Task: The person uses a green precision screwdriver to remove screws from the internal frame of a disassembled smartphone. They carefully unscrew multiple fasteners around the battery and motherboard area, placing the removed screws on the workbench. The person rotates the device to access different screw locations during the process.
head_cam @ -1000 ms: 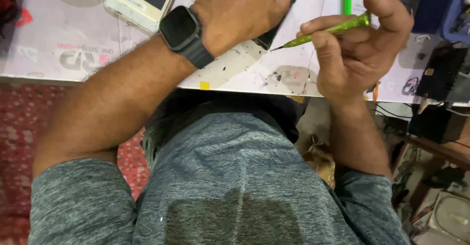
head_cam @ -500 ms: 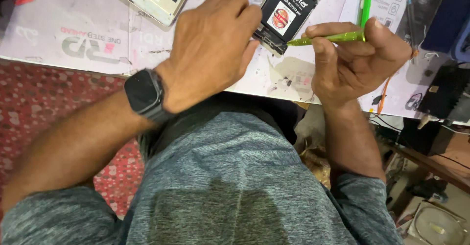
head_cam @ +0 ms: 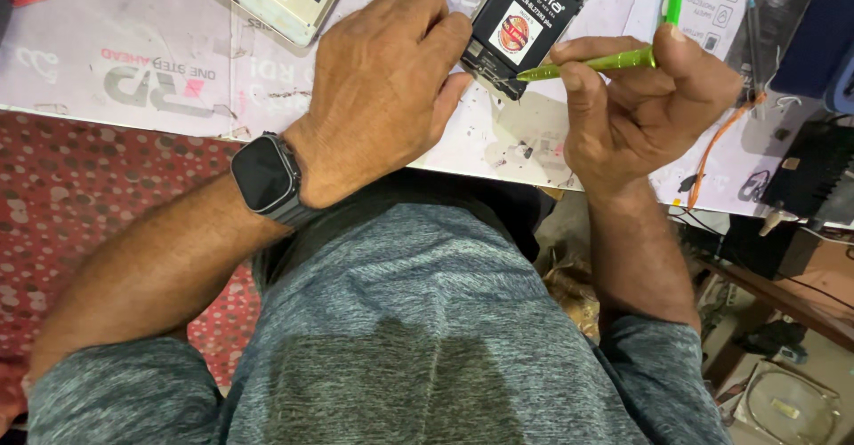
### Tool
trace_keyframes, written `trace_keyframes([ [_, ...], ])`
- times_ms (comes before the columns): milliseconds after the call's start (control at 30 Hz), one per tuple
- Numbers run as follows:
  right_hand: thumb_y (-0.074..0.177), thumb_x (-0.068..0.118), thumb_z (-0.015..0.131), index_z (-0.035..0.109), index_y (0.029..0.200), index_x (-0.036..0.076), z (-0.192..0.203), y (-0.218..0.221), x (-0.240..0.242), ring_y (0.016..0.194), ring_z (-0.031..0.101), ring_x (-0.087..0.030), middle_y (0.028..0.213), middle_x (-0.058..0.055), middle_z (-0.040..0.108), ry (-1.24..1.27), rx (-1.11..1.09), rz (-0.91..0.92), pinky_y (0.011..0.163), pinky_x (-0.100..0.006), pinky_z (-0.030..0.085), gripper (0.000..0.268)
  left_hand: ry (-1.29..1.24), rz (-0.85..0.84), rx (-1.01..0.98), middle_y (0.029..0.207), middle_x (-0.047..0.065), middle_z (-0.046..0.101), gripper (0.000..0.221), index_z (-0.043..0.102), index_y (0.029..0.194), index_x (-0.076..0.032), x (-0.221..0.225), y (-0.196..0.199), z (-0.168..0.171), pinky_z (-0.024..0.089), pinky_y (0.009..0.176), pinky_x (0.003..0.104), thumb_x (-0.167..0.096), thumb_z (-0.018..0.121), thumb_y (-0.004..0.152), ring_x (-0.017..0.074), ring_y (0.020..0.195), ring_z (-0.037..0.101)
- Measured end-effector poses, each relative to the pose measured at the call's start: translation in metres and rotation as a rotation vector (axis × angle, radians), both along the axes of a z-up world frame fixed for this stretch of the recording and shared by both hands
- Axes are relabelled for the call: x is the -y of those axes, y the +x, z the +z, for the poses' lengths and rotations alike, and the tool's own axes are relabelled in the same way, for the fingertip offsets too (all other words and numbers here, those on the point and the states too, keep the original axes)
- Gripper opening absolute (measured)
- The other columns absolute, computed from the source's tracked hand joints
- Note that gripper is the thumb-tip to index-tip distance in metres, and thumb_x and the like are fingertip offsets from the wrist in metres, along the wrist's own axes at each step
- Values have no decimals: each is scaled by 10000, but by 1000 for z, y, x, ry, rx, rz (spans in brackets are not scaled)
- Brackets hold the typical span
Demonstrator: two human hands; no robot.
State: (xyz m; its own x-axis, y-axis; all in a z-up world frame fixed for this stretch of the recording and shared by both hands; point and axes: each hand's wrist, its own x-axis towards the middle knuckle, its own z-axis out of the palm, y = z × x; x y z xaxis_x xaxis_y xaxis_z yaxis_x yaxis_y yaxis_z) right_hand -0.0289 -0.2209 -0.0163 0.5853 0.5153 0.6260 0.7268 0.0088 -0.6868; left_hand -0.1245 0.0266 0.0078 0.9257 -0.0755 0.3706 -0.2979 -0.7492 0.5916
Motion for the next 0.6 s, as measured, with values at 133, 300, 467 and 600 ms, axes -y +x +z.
trace_keyframes([
  [133,1008,-165,621,260,1474,49,6,9,-7,873,762,-350,1170,-190,525,-2,149,62,753,-345,663,628,2,6,15,1111,111,565,371,635,1179,-13,1,0,-2,500,809,418,-204,847,941,276,998,614],
  [300,978,-52,676,399,1443,86,42,8,-17,874,717,-305,1033,-212,698,-83,166,201,683,-333,593,559,33,15,12,1086,105,568,377,654,1212,-29,2,2,-4,500,797,423,-226,841,950,277,981,615],
  [467,933,63,814,655,1163,44,65,8,-29,784,697,-296,898,-187,678,-33,178,186,685,-405,639,281,18,21,4,1075,93,569,325,662,1173,-51,2,3,-3,501,799,430,-211,830,945,281,980,617],
  [600,1045,86,715,677,1192,22,67,7,-21,763,746,-268,949,-195,730,-95,138,195,649,-308,645,166,12,27,7,1074,93,569,325,663,1177,-50,3,3,-2,500,795,431,-206,827,944,281,979,618],
])
